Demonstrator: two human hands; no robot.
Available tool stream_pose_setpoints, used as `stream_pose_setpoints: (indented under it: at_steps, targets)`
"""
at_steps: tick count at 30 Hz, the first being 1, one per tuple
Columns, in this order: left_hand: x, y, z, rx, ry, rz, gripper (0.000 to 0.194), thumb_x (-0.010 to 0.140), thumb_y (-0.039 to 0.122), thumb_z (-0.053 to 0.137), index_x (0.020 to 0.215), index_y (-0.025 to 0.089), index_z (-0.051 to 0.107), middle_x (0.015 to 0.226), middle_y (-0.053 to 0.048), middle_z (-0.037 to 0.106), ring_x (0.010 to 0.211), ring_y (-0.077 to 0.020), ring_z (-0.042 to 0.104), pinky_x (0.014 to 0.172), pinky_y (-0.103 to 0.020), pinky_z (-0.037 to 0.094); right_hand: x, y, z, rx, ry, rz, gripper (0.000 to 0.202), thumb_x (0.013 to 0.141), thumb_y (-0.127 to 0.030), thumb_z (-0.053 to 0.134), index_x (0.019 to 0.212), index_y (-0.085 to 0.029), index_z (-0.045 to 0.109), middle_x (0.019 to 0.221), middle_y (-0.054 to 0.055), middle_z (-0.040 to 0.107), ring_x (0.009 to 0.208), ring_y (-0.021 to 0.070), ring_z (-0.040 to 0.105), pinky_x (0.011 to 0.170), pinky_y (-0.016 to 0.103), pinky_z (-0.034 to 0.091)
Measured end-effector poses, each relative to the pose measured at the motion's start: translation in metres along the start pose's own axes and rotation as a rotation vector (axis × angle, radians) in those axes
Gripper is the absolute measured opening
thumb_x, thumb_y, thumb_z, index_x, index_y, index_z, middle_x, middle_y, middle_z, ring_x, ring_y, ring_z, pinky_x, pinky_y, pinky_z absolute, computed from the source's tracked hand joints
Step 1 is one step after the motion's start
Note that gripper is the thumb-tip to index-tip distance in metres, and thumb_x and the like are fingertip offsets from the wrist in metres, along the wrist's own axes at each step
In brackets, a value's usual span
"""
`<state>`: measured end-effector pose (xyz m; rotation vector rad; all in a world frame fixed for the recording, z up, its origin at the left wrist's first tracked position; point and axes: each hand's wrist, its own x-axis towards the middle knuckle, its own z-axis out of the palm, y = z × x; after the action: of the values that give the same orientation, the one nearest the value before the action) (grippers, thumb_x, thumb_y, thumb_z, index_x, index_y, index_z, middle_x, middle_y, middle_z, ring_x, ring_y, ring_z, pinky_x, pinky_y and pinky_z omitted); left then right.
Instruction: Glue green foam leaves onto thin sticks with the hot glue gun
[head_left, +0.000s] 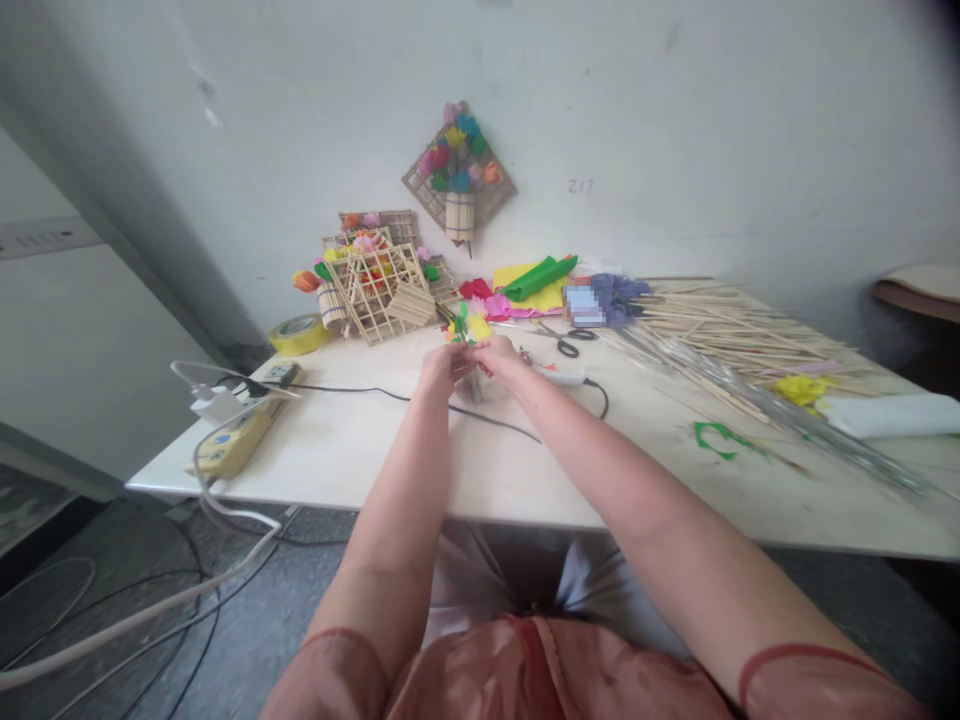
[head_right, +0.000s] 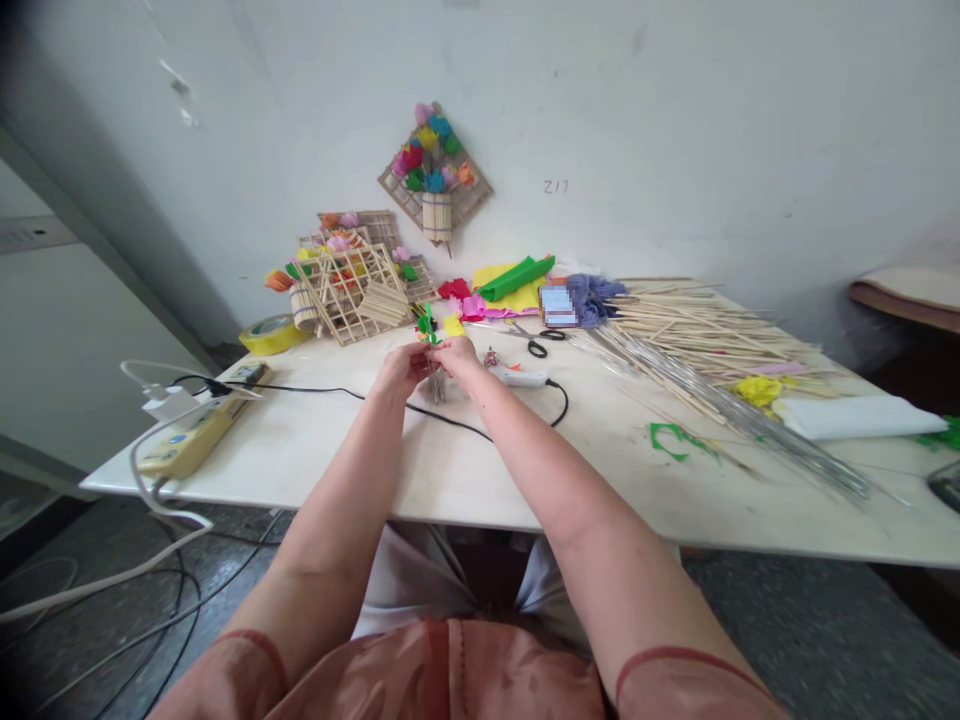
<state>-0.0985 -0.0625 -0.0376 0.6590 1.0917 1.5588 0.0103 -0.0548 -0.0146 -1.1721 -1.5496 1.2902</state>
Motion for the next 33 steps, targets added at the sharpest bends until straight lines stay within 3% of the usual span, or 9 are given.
stream_pose_setpoints:
  at_steps: [6,10,20,33]
  targets:
    - [-0.001,0.001,-0.003,0.081,-0.084,0.034,0.020,0.055,0.021,0.068,0.071,0.010,0.064,0.067,-0.006,0.064,0.058,-0.0131,0.060,0.060,-0.027,0.049,0.004,0.006,-0.004,0.007,-0.030,-0.039,0.016,0.066,-0.015,0.060,0.056,-0.017,0.048,0.039,-0.009,0.039,0.034,0.0042,0.032,0.035,0.018,0.024]
    - [-0.002,0.001,-0.004,0.113,-0.076,0.042,0.024,0.052,0.022,0.072,0.072,0.011,0.065,0.067,-0.005,0.064,0.058,-0.0124,0.059,0.059,-0.025,0.048,0.004,0.009,-0.005,0.041,-0.063,-0.069,0.014,0.065,-0.012,0.059,0.055,-0.016,0.049,0.039,-0.008,0.040,0.035,0.0034,0.033,0.035,0.016,0.024]
    - [-0.003,0.002,-0.003,0.089,-0.074,0.048,0.026,0.054,0.030,0.073,0.072,0.013,0.063,0.063,-0.003,0.062,0.054,-0.0114,0.057,0.060,-0.026,0.046,0.004,0.009,-0.008,0.238,-0.115,0.037,0.010,0.073,-0.012,0.056,0.064,-0.014,0.054,0.051,-0.004,0.053,0.039,0.0045,0.043,0.035,0.016,0.028]
    - [-0.005,0.001,-0.002,0.021,-0.057,0.123,0.023,0.062,0.030,0.069,0.076,0.013,0.060,0.072,-0.004,0.066,0.050,-0.0096,0.056,0.049,-0.023,0.043,0.001,0.009,-0.004,0.112,-0.120,0.019,0.015,0.072,-0.013,0.060,0.060,-0.014,0.052,0.045,-0.005,0.048,0.038,0.0039,0.040,0.035,0.016,0.029]
